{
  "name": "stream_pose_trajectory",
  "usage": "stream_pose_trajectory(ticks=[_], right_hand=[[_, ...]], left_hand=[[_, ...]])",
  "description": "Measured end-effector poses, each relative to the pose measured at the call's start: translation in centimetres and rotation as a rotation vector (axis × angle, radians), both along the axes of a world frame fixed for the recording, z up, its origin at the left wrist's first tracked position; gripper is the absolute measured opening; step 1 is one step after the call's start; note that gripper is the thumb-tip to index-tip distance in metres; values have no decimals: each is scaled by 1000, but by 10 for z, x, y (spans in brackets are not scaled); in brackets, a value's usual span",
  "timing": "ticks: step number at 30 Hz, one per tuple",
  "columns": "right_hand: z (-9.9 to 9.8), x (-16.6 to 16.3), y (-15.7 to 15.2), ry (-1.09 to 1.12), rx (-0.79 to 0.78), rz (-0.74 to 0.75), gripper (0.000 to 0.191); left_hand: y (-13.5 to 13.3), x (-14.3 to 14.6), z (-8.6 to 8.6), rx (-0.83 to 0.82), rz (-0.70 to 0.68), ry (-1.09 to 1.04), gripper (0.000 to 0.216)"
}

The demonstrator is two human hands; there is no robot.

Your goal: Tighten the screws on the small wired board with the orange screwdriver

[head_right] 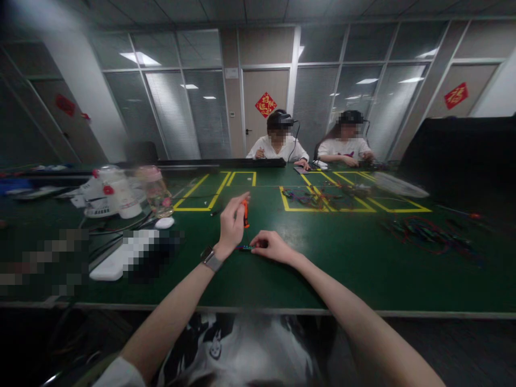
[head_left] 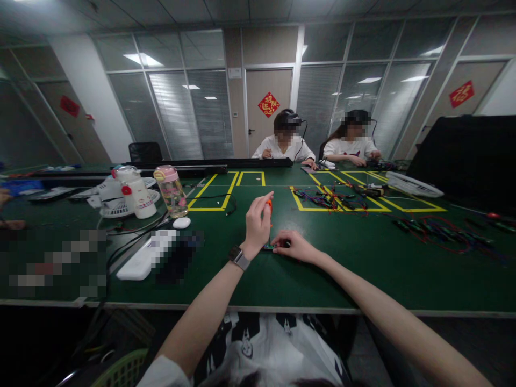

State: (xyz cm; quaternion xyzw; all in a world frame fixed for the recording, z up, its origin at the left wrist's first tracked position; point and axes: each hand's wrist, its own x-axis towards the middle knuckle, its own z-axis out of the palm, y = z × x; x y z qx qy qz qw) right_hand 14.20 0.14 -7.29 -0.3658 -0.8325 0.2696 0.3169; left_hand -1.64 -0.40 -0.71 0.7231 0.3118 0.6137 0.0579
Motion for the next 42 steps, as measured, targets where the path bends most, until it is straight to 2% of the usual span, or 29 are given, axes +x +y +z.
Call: stream_pose_trajectory(ticks=[4,11,18,26,36,42], right_hand=[[-1,0,0,4,-7,-2,16],[-1,0,0,4,-10,-6,15],[0,0,0,-5,13,4,16],[0,1,0,-1,11,-2,16],[-1,0,1,-9,25,14,17],[1,0,0,-8,17,6,16]], left_hand=[[1,1,-1,1,0,-16,31],[-4,1,4,46,113,14,23],[0,0,0,26,0,-3,33],[-3,1,3,57,144,6,20],[1,1,0,0,-15,6,34],[-2,2,3,32,135,19,24]])
